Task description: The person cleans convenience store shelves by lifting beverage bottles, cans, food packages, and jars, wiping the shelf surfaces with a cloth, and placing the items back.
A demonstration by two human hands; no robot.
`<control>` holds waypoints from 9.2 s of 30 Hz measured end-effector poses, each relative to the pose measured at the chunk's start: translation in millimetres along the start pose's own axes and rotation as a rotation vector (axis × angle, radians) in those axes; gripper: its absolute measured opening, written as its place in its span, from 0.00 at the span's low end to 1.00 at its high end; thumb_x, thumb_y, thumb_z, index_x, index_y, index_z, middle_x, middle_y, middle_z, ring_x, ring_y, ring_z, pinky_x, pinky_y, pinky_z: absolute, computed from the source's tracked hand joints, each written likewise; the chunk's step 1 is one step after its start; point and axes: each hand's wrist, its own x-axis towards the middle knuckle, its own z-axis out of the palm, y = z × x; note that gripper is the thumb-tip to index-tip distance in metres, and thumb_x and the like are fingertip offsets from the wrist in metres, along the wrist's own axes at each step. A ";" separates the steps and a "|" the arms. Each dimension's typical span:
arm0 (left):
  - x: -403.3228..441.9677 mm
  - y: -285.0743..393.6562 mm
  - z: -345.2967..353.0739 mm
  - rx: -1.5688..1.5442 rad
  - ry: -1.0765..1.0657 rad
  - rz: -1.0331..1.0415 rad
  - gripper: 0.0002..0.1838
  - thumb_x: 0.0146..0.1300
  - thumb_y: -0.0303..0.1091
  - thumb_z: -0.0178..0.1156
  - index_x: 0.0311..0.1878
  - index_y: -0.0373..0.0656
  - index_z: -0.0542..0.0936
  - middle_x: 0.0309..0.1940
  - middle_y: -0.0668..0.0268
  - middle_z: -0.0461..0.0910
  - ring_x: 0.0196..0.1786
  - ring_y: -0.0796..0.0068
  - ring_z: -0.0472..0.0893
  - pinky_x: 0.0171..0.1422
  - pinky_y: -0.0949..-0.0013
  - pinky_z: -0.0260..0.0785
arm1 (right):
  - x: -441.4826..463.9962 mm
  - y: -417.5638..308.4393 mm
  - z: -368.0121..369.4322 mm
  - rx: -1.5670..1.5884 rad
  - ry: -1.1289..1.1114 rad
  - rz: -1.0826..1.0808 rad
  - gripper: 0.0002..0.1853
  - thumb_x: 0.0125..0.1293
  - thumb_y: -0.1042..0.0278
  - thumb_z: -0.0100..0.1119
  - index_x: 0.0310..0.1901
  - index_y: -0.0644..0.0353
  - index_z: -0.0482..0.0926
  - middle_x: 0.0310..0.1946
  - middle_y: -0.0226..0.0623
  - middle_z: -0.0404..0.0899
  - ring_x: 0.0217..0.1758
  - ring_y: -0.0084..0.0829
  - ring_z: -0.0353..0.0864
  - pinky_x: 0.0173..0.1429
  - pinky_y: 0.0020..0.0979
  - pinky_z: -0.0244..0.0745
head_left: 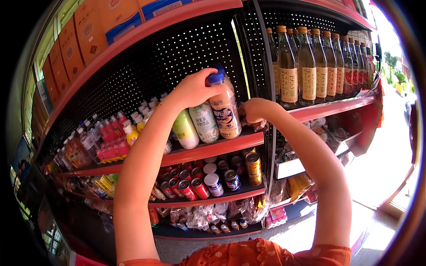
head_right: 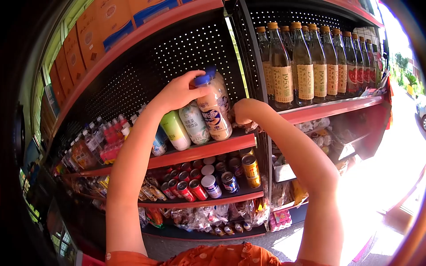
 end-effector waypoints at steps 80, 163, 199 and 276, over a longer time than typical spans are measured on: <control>-45.2 -24.0 -126.0 0.050 0.274 0.176 0.23 0.62 0.45 0.66 0.50 0.35 0.80 0.35 0.63 0.82 0.35 0.77 0.79 0.39 0.72 0.72 | -72.0 -145.8 52.6 0.053 0.948 -0.228 0.18 0.52 0.73 0.58 0.47 0.58 0.83 0.53 0.46 0.80 0.53 0.47 0.78 0.55 0.42 0.76; -72.4 -64.0 -67.3 0.172 0.006 -0.075 0.28 0.58 0.49 0.66 0.53 0.35 0.78 0.47 0.51 0.82 0.50 0.58 0.83 0.54 0.61 0.74 | -131.9 -186.5 161.7 0.455 0.847 -0.499 0.22 0.42 0.73 0.72 0.45 0.56 0.82 0.41 0.36 0.82 0.42 0.41 0.79 0.47 0.39 0.78; -132.6 -119.5 -119.2 0.114 0.099 -0.047 0.20 0.52 0.37 0.73 0.45 0.37 0.79 0.40 0.59 0.82 0.42 0.67 0.82 0.46 0.66 0.74 | -42.5 -233.8 176.3 0.363 1.279 -0.402 0.23 0.41 0.80 0.63 0.45 0.54 0.83 0.50 0.43 0.78 0.45 0.46 0.77 0.49 0.41 0.76; -182.2 -189.5 -135.9 0.093 0.116 -0.040 0.23 0.53 0.39 0.71 0.49 0.36 0.80 0.45 0.54 0.83 0.48 0.61 0.83 0.52 0.63 0.75 | -3.4 -379.4 192.2 0.062 1.122 -0.500 0.19 0.47 0.72 0.62 0.44 0.43 0.83 0.55 0.26 0.76 0.53 0.36 0.74 0.54 0.40 0.72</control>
